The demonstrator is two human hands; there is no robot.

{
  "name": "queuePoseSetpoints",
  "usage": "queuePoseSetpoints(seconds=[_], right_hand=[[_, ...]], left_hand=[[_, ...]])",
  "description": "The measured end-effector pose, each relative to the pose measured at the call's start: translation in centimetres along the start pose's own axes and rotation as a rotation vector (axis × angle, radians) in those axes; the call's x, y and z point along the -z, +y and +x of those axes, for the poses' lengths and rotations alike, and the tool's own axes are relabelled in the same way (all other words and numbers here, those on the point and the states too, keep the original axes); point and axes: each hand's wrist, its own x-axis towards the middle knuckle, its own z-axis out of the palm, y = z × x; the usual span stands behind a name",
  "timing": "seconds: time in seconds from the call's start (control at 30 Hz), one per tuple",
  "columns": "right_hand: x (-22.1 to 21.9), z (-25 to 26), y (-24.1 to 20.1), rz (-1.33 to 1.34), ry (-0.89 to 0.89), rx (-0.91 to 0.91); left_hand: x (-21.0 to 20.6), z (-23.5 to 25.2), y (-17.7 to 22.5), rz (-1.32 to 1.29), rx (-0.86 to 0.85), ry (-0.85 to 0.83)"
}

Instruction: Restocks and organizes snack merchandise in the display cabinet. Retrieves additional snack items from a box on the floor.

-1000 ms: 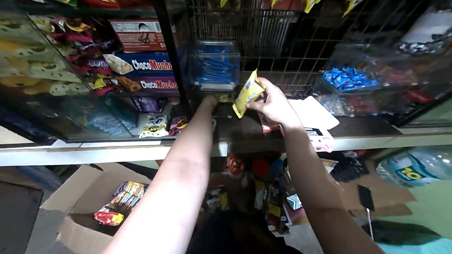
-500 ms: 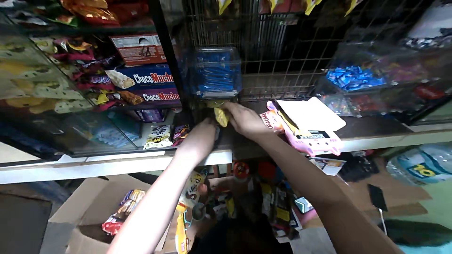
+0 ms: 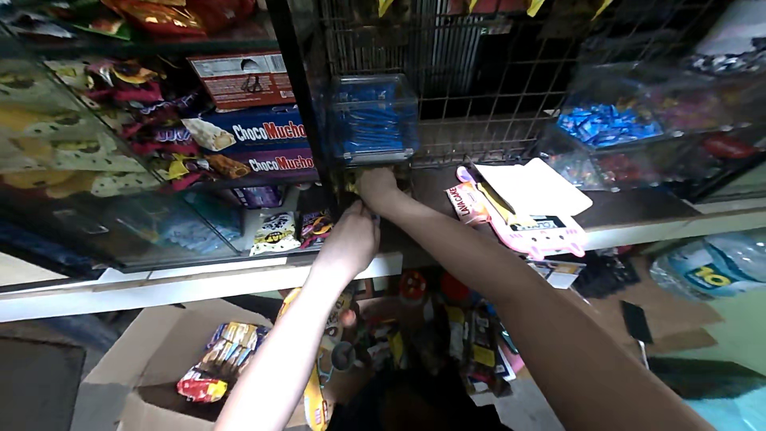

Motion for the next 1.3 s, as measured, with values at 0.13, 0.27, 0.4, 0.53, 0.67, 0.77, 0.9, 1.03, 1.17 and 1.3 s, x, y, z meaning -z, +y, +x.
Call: queuePoseSetpoints(seconds=[0.13, 0.27, 0.4, 0.53, 0.67, 0.77, 0.9, 1.03, 1.17, 1.3], right_hand=[[-0.4, 1.2, 1.2, 0.111, -0.019, -0.036], [1.3, -0.9, 4.8, 0.213, -0.058, 0.162], [1.6, -7.4, 11.4, 0.576, 0.257, 0.235], [-1.1, -10.0, 15.0, 0.431, 0.334, -0.39], [-4.3, -11.5, 16.0, 0.326, 0.319, -0.498], [-4.4, -12.1, 18.1, 0.289, 0.42, -0.56], [-3.9, -11.8, 20.9, 0.313, 0.32, -0.623], [-4.4, -10.4, 21.6, 0.352, 0.212, -0.611], [-3.2, -10.8, 20.7, 0.306, 0.245, -0.621], [0.5, -15.2, 17.8, 0.327, 0.383, -0.476]], left_hand=[[0.1, 1.9, -0.3, -0.029, 0.003, -0.064], [1.4, 3.7, 0.7, -0.075, 0.108, -0.17], [2.2, 5.9, 1.6, -0.096, 0.194, -0.247], [1.4, 8.9, 1.8, -0.032, 0.196, -0.339], [1.2, 10.5, 2.0, 0.021, 0.218, -0.388], [0.9, 10.8, 2.2, 0.077, 0.265, -0.429], [1.1, 11.1, 2.8, 0.132, 0.263, -0.453], [1.6, 10.7, 3.4, 0.146, 0.258, -0.462], [0.9, 11.3, 2.9, 0.115, 0.306, -0.461], [1.5, 11.2, 2.9, 0.13, 0.259, -0.507]])
